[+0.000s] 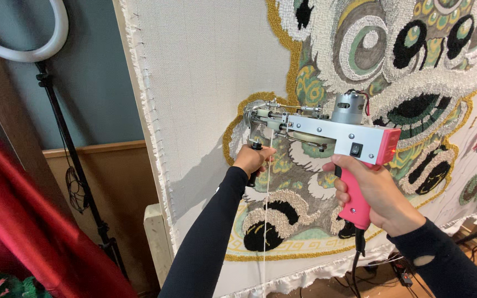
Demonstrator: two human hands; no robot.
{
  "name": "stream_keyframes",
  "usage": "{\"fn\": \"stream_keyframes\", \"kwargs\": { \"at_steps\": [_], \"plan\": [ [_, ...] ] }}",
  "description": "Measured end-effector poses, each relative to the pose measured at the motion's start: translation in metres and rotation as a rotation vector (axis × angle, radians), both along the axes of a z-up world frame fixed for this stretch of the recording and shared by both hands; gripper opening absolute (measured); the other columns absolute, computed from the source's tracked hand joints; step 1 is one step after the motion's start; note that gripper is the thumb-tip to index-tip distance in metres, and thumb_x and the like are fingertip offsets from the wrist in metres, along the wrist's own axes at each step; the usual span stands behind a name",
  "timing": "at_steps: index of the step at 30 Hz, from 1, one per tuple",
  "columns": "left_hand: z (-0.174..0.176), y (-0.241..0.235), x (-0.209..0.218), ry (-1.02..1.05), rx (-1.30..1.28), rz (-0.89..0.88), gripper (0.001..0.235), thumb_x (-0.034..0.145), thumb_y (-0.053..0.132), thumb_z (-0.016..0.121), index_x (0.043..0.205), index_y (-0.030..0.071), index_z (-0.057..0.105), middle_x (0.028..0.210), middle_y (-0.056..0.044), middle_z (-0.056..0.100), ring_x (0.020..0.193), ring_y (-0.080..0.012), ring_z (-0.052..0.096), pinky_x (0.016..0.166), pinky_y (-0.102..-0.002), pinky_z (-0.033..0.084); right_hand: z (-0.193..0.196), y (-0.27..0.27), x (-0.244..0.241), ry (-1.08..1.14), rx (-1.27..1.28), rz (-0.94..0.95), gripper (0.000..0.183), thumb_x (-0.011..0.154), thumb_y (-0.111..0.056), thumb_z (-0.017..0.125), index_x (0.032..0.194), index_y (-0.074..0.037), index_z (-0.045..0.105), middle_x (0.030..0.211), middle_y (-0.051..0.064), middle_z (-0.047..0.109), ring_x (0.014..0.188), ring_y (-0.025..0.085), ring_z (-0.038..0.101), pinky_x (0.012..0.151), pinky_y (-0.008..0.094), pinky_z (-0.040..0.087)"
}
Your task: The person prepares a tufting gun by threading white yarn through its mechanism. They then use the gun to apply white yarn onto a large canvas featuring a pre-drawn design of a stylized face, filling in a specific section of the artwork.
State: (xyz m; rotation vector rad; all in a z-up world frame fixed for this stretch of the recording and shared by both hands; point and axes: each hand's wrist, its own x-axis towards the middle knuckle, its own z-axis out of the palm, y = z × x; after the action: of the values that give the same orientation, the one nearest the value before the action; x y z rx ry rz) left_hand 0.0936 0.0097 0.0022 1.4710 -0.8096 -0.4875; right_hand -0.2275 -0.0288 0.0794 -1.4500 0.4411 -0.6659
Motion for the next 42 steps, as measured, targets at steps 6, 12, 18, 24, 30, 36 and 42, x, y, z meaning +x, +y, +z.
{"fn": "stream_keyframes", "kwargs": {
  "at_steps": [6,12,18,24,30,36,42],
  "plan": [
    [0.0,0.001,0.003,-0.037,0.033,-0.004,0.03,0.089,0.027,0.077,0.098,-0.002,0.075,0.082,-0.008,0.075,0.043,-0.0119,0.057,0.038,-0.031,0.044,0.001,0.001,0.0,-0.01,0.007,0.006,0.03,0.093,-0.027,0.065,0.1,0.003,0.069,0.057,0.004,0.049,0.046,0.015,0.046,0.044,0.032,0.04],
    [0.004,0.004,0.0,-0.035,0.057,0.012,0.035,0.089,0.033,0.078,0.1,0.0,0.072,0.081,-0.008,0.075,0.043,-0.0138,0.058,0.038,-0.032,0.045,0.001,0.001,0.0,-0.034,-0.003,-0.011,0.028,0.092,-0.027,0.066,0.097,0.001,0.064,0.06,0.003,0.053,0.046,0.015,0.047,0.044,0.032,0.04],
    [0.011,0.01,-0.01,-0.01,0.028,0.066,0.039,0.087,0.038,0.078,0.103,0.002,0.076,0.075,-0.005,0.07,0.043,-0.0141,0.058,0.037,-0.032,0.043,-0.001,-0.002,0.001,-0.018,0.033,0.013,0.031,0.092,-0.031,0.067,0.095,-0.001,0.062,0.057,0.003,0.049,0.045,0.015,0.048,0.044,0.033,0.043],
    [0.012,0.009,-0.009,-0.069,0.03,0.105,0.038,0.091,0.039,0.076,0.099,0.002,0.078,0.069,-0.007,0.067,0.042,-0.014,0.058,0.037,-0.031,0.042,-0.002,0.0,0.002,-0.028,0.026,0.008,0.031,0.09,-0.031,0.068,0.093,-0.001,0.062,0.057,0.003,0.049,0.046,0.015,0.049,0.045,0.033,0.044],
    [0.013,0.008,-0.006,-0.063,-0.01,0.118,0.035,0.089,0.038,0.075,0.091,0.003,0.076,0.068,-0.002,0.069,0.041,-0.0132,0.057,0.035,-0.032,0.042,-0.002,-0.001,0.006,-0.031,0.027,0.003,0.032,0.089,-0.032,0.068,0.091,-0.001,0.061,0.057,0.003,0.049,0.045,0.016,0.048,0.044,0.034,0.044],
    [0.012,0.007,-0.002,-0.107,0.02,0.117,0.043,0.092,0.041,0.075,0.088,-0.001,0.074,0.065,-0.009,0.064,0.041,-0.0147,0.056,0.035,-0.032,0.042,-0.003,-0.004,0.007,-0.022,0.052,0.007,0.033,0.088,-0.034,0.068,0.092,-0.002,0.062,0.057,0.003,0.049,0.045,0.015,0.047,0.044,0.034,0.043],
    [0.021,0.006,-0.006,-0.052,0.002,0.13,0.04,0.088,0.04,0.077,0.097,0.002,0.072,0.073,-0.005,0.07,0.042,-0.0133,0.056,0.037,-0.031,0.044,0.0,-0.001,0.005,-0.032,0.073,0.022,0.034,0.088,-0.035,0.069,0.093,-0.002,0.061,0.057,0.002,0.048,0.046,0.015,0.047,0.045,0.034,0.044]
  ]
}}
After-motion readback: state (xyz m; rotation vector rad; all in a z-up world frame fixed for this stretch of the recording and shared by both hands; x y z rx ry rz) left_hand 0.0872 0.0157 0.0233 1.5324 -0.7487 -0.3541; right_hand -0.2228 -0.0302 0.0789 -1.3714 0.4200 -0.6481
